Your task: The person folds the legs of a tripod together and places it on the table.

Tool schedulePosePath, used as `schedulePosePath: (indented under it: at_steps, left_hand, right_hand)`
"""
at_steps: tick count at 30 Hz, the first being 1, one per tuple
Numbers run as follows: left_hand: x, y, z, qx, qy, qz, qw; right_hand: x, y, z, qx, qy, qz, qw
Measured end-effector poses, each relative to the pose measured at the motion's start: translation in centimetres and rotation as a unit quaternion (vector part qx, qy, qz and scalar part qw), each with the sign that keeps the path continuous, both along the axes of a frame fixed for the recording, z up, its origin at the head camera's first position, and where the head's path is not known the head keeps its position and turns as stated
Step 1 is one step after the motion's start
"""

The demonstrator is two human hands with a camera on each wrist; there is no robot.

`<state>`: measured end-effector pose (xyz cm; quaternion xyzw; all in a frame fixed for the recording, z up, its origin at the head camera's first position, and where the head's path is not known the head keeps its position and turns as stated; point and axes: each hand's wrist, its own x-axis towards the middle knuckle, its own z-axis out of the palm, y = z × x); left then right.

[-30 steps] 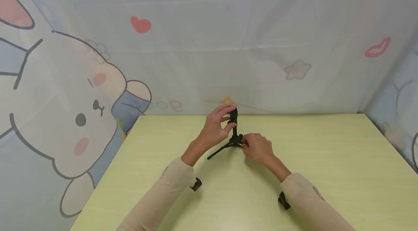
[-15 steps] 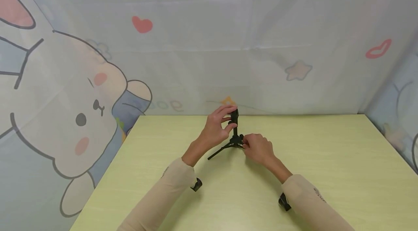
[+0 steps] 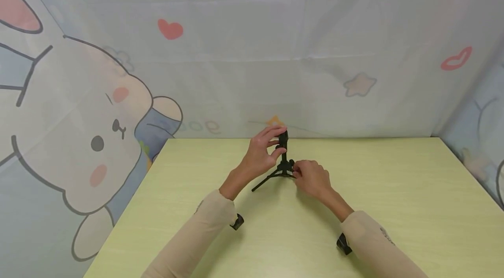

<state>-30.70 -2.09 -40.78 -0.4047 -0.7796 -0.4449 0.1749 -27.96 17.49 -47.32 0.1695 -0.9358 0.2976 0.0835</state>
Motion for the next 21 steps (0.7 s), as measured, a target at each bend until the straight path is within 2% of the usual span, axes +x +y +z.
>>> schedulePosePath:
  at_steps: [21]
  left_hand:
    - [0.2, 0.09, 0.34, -0.001, -0.005, -0.001, 1.0]
  right_hand:
    - [0.77, -0.23, 0.46, -0.07, 0.05, -0.016, 0.9962]
